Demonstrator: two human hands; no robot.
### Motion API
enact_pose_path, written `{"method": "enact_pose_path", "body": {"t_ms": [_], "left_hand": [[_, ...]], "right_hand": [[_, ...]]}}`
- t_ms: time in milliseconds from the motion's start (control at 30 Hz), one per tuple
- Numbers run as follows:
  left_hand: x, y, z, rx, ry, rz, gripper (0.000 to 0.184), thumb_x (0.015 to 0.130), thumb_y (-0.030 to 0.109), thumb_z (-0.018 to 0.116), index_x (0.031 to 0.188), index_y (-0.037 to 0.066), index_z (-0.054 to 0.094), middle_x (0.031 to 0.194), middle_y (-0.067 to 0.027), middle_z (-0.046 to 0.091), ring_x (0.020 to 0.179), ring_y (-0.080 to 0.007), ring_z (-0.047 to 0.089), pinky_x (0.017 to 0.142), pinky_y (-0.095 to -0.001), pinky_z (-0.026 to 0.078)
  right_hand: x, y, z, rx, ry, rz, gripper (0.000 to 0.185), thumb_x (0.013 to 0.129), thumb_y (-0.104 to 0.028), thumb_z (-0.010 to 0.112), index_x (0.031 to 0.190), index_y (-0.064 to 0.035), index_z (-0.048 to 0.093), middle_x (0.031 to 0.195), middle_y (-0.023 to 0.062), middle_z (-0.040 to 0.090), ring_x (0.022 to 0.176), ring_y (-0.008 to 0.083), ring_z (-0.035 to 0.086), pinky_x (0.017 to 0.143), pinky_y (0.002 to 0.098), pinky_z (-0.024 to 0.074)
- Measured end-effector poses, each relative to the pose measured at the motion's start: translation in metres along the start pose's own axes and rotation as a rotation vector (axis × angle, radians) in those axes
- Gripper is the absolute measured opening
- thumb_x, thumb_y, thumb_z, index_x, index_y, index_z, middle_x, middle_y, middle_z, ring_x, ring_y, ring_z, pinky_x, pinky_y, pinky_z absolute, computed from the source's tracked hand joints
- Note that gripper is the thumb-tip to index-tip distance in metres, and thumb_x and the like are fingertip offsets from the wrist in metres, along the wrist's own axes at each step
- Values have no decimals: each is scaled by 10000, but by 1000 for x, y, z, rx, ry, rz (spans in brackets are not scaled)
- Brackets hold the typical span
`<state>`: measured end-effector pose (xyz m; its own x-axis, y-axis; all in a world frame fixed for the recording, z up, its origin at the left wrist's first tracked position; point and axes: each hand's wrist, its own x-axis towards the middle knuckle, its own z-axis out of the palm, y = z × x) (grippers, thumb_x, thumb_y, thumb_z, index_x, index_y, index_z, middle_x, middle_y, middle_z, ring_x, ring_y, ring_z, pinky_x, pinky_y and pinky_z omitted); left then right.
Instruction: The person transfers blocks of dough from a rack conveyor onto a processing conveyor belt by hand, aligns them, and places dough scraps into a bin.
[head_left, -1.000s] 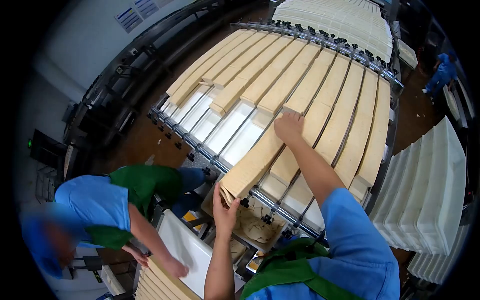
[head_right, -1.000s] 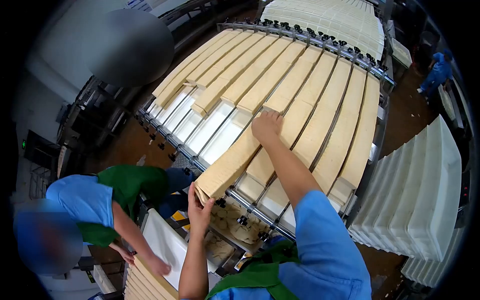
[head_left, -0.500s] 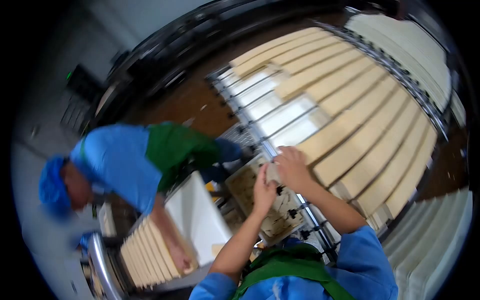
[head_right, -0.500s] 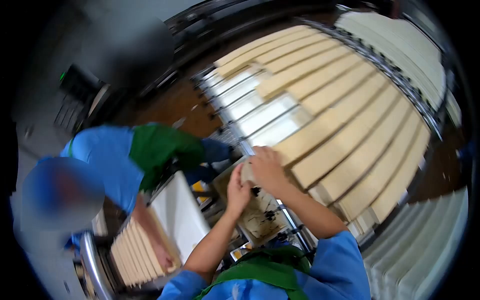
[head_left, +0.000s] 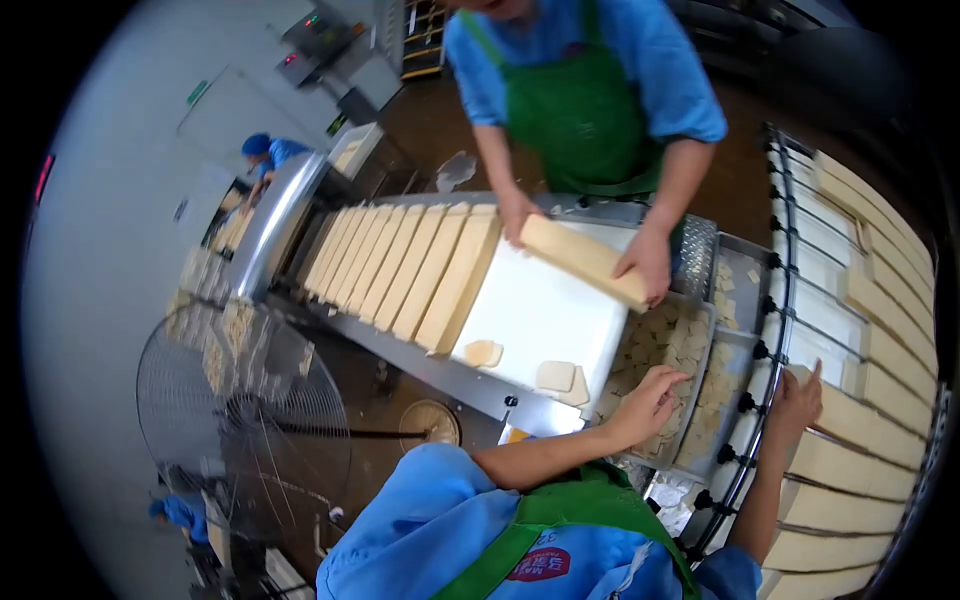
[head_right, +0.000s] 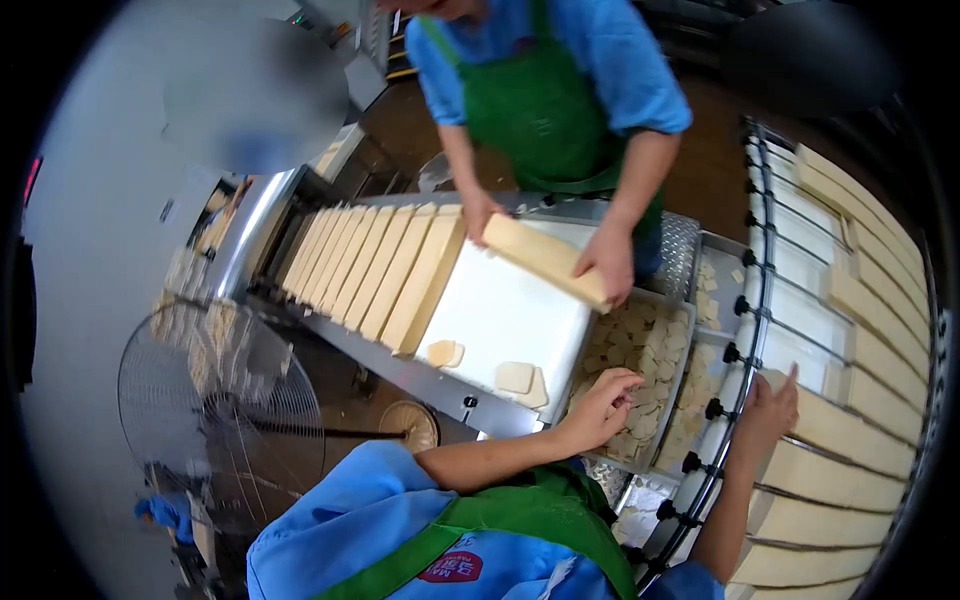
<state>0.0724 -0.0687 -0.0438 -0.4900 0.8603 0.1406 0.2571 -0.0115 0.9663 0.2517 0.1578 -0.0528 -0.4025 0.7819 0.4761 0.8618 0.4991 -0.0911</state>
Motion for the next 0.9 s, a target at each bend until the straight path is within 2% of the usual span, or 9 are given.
{"method": "enact_pose_path", "body": {"t_ms": [133,267,400,433,467,600,700,800,900], "left_hand": [[-23,-13,-59,26,80,-9,392,831,-42,491,1216,31,481,1202,-144,447,972,-218,537,845,-313,466],[-57,-68,-150,358,512,-53,400,820,43,553,1209,-4,475,1230,-197,450,1138,-327,454,1016,-406,335],[-103,-115,-252,942,830,-724,771,700,212,756,1319,-19,358,1324,-283,357,1246,-426,326,1065,-475,244],[-114,-124,-275,900,834,-814,841,680,229,774,1342,-24,320,1322,-296,346,1246,-433,318,1056,-473,258],[-123,-133,-295,859,832,-900,912,660,245,793,1365,-29,282,1320,-309,334,1246,-439,311,1047,-470,272],[-126,-152,-330,701,749,-865,867,653,211,802,1320,-44,311,1271,-302,356,1177,-432,375,1021,-458,323],[-114,-154,-334,549,718,-730,881,597,107,827,1280,-85,304,1203,-309,369,1104,-461,431,942,-454,416],[-104,-144,-329,534,664,-708,899,601,128,826,1285,-91,287,1184,-317,381,1091,-463,447,942,-458,420],[-96,-136,-330,544,617,-719,919,606,156,827,1288,-107,269,1166,-327,394,1069,-470,464,925,-465,429]], "right_hand": [[7,-18,-4,-196,-171,216,184,837,-228,627,997,-259,710,1423,15,413,1229,259,451,937,505,370],[12,-20,10,-353,-256,307,192,868,-308,575,1003,-276,707,1418,4,420,1261,245,422,937,506,362],[-5,-18,34,-242,-72,141,202,856,-305,585,1024,-279,694,1432,-14,402,1273,233,410,937,565,341],[-7,-45,21,-176,-82,85,191,843,-265,593,988,-218,707,1379,68,463,1235,279,450,941,527,366],[-9,-65,18,-186,-74,88,191,843,-265,593,988,-218,707,1379,68,463,1235,279,450,941,527,366],[-24,-152,34,163,-30,-364,179,747,-130,630,902,-121,718,1211,211,558,1088,359,544,906,425,430],[-34,-239,55,371,-258,-287,155,708,-140,673,852,-100,714,1261,176,531,1144,367,488,929,478,386],[-34,-326,54,380,-357,-441,233,725,-164,669,944,-91,695,1326,180,470,1231,364,399,996,511,298],[-32,-404,99,371,-512,-421,498,774,-271,658,1210,-52,561,1413,199,362,1285,368,326,1036,499,254]]}}
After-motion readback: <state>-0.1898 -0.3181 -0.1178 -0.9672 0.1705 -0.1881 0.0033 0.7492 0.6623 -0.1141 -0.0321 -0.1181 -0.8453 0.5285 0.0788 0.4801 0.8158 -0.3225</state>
